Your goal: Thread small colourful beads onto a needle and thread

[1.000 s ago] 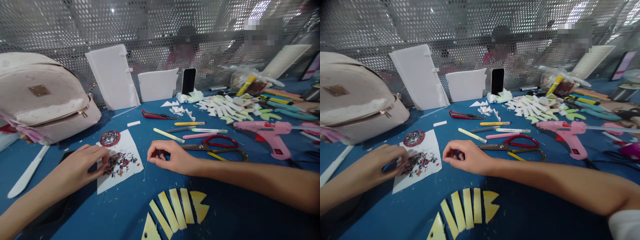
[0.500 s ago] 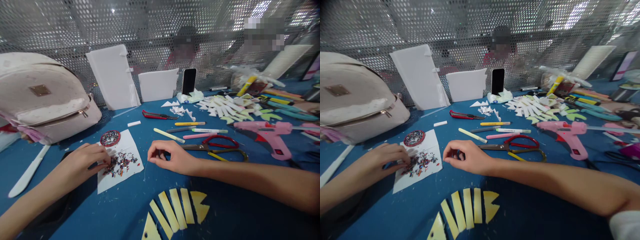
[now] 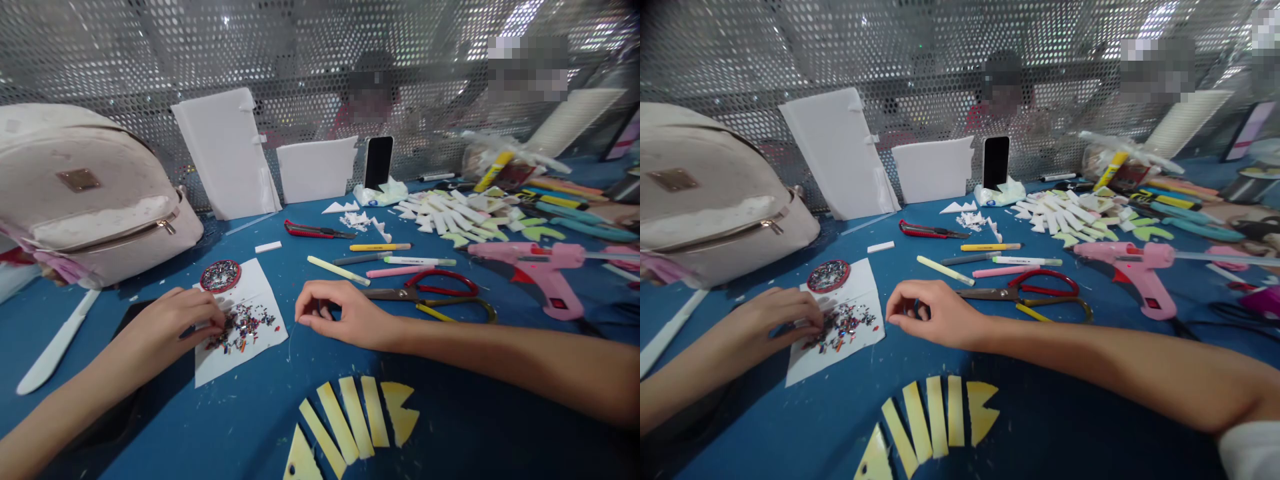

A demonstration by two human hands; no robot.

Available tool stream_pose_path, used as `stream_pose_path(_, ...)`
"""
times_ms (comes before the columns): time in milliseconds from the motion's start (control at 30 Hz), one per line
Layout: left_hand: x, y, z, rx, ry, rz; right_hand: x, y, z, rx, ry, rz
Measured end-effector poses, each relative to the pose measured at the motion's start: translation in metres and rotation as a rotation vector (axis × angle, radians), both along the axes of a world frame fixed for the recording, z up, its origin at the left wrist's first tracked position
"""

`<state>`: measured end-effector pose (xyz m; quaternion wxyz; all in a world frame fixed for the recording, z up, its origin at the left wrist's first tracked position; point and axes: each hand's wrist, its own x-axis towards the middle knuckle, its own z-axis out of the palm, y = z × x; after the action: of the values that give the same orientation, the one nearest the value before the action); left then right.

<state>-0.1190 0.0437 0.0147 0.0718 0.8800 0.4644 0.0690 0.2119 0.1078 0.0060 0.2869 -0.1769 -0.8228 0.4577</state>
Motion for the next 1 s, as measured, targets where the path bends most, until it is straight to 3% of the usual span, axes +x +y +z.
stream_pose_path(333, -0.0037, 0.0011, 0.0029, -0.057, -0.01, 0.005, -0.0002, 0.0006, -0.0008, -0.003, -0.008, 0.001)
stream_pose_path(667, -0.0035, 0.0006, -0.0065, -0.077, -0.056, 0.078, 0.0005, 0.0003, -0.0001, -0.005, -0.011, 0.0)
stream_pose_path(1000, 0.0046, -0.001, -0.0017, -0.134, -0.106, 0.109, -0.0009, 0.0019, -0.002, -0.004, -0.01, 0.005)
